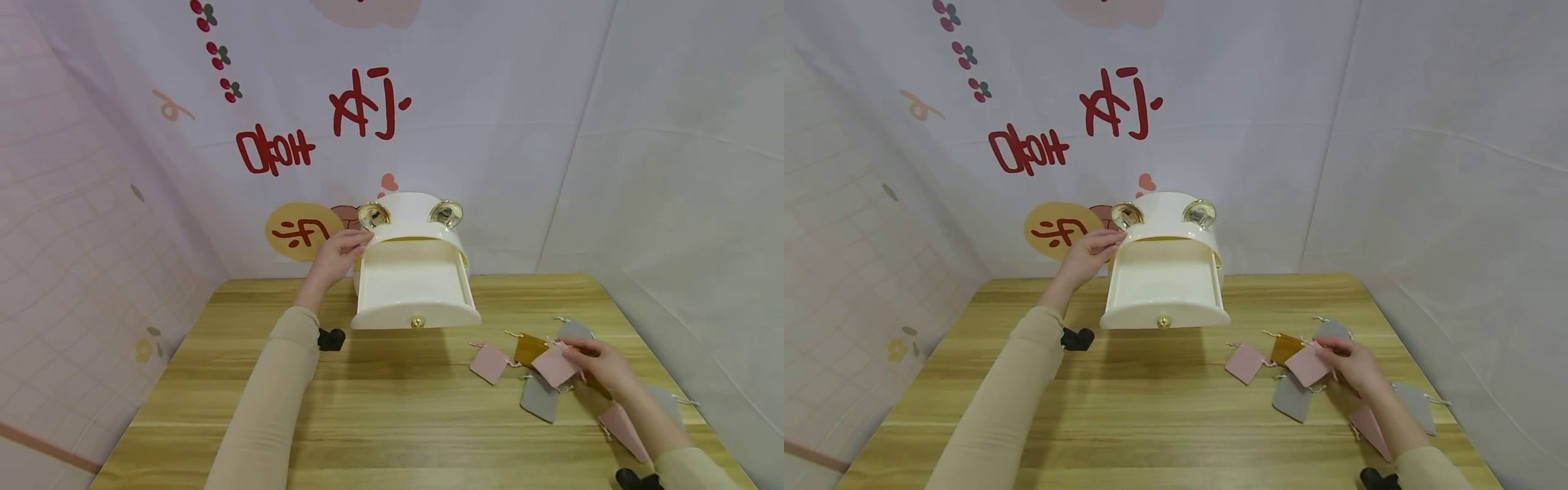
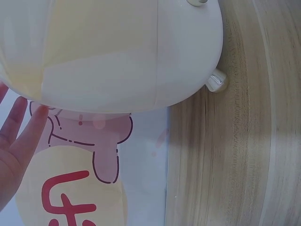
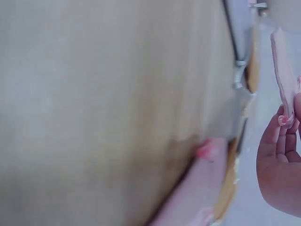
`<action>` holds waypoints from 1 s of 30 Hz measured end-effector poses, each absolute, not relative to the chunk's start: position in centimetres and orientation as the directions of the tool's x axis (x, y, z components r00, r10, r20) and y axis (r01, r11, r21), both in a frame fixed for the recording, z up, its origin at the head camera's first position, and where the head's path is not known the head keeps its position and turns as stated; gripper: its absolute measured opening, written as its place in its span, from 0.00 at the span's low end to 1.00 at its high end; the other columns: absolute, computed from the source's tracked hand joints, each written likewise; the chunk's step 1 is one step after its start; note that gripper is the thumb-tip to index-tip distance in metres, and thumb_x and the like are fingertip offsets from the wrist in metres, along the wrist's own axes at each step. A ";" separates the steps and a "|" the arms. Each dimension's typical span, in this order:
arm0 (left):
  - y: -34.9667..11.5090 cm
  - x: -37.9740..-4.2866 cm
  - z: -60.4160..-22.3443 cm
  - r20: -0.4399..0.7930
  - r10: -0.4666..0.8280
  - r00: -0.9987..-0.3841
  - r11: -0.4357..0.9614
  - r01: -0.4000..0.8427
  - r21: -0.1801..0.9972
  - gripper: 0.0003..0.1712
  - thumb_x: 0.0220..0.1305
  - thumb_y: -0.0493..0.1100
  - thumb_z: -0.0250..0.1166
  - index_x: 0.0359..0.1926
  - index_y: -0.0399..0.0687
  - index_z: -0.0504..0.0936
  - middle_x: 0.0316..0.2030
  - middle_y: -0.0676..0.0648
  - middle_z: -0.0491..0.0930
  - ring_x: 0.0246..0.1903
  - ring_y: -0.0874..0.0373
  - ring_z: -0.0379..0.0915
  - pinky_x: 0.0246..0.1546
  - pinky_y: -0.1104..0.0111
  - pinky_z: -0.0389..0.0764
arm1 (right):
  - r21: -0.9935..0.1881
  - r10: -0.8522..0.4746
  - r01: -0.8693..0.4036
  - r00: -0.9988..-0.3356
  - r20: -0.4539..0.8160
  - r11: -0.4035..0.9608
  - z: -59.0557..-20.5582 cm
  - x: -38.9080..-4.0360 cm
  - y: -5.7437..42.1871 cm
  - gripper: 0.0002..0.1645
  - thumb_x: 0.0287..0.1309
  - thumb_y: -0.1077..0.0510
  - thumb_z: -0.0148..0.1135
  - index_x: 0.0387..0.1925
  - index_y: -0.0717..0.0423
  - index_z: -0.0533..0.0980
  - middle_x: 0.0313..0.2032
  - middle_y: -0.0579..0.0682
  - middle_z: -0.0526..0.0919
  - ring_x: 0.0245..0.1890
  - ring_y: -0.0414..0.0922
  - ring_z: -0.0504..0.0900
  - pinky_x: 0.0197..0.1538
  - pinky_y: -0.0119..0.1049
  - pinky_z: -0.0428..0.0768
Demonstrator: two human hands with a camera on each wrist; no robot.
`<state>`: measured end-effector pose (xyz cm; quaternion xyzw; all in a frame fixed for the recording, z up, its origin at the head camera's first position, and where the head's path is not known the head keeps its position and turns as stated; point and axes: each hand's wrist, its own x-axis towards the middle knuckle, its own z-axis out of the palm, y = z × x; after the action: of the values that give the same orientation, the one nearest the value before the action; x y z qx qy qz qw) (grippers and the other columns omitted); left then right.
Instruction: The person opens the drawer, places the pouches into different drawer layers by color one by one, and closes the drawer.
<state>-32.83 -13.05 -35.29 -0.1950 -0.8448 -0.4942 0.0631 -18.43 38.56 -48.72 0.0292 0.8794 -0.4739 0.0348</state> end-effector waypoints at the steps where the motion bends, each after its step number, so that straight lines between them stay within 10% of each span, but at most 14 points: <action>1: -13.0 -32.9 -35.3 0.298 0.266 -0.917 0.436 0.390 0.811 0.20 0.73 0.40 0.59 0.63 0.52 0.80 0.60 0.48 0.73 0.61 0.52 0.69 0.61 0.59 0.73 | -0.834 0.021 0.085 -0.996 -0.088 0.545 -48.4 -18.5 38.5 0.33 0.68 0.47 0.61 0.63 0.68 0.72 0.55 0.57 0.79 0.38 0.32 0.74 0.36 0.31 0.79; 14: -13.0 -32.8 -35.2 0.303 0.256 -0.918 0.445 0.390 0.807 0.20 0.73 0.40 0.59 0.63 0.52 0.80 0.60 0.48 0.73 0.62 0.52 0.68 0.61 0.60 0.72 | -0.888 -0.014 -0.018 -1.000 0.013 0.459 -43.0 -20.5 35.5 0.34 0.67 0.46 0.62 0.65 0.64 0.72 0.47 0.31 0.78 0.42 0.32 0.76 0.42 0.27 0.78; 30: -13.0 -32.7 -35.3 0.303 0.263 -0.916 0.445 0.394 0.804 0.20 0.73 0.41 0.59 0.63 0.51 0.80 0.60 0.48 0.73 0.62 0.52 0.68 0.61 0.60 0.72 | -0.884 -0.125 -0.123 -0.989 0.074 0.451 -36.2 -23.8 30.0 0.29 0.64 0.43 0.65 0.59 0.58 0.78 0.44 0.42 0.82 0.42 0.43 0.77 0.43 0.33 0.79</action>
<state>-32.75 -13.01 -35.30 -0.1938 -0.8475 -0.4897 0.0669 -23.82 30.03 -36.20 -0.0727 0.8518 -0.5188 0.0009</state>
